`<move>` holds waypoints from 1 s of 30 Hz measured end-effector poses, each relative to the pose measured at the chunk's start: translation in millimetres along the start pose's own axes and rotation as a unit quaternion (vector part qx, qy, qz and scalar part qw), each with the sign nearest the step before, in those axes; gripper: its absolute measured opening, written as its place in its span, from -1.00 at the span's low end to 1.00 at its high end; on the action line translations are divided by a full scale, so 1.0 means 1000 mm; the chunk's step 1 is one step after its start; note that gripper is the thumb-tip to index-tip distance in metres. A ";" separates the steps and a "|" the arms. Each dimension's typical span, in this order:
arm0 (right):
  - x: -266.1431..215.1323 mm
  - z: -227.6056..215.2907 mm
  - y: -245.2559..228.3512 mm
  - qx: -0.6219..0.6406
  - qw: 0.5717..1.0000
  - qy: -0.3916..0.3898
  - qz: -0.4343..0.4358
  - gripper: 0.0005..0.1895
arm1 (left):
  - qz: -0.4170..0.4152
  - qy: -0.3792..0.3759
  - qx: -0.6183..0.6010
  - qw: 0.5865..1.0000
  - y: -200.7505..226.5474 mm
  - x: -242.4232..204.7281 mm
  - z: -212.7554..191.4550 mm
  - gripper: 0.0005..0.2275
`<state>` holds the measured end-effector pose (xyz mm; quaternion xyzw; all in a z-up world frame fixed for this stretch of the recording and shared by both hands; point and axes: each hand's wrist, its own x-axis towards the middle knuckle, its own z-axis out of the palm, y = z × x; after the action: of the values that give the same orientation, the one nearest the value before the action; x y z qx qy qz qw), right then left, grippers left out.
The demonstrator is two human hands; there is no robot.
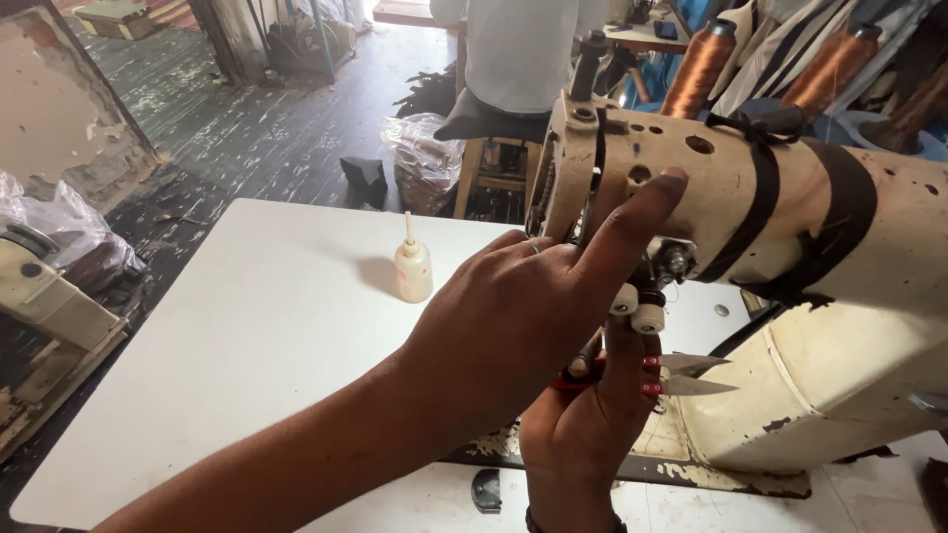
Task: Thread and adjust an industrial sewing machine for stitching.
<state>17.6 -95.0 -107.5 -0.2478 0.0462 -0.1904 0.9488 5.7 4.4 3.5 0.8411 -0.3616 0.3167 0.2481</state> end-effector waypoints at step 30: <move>0.012 -0.022 0.014 0.073 0.995 -0.066 -0.027 -0.88 | -0.010 -0.034 0.031 0.999 0.010 0.014 -0.003 -0.34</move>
<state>29.3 -98.1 -133.4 -0.1909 -0.0377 -0.2022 0.9598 4.4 -5.7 17.2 0.8623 -0.3512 0.2965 0.2126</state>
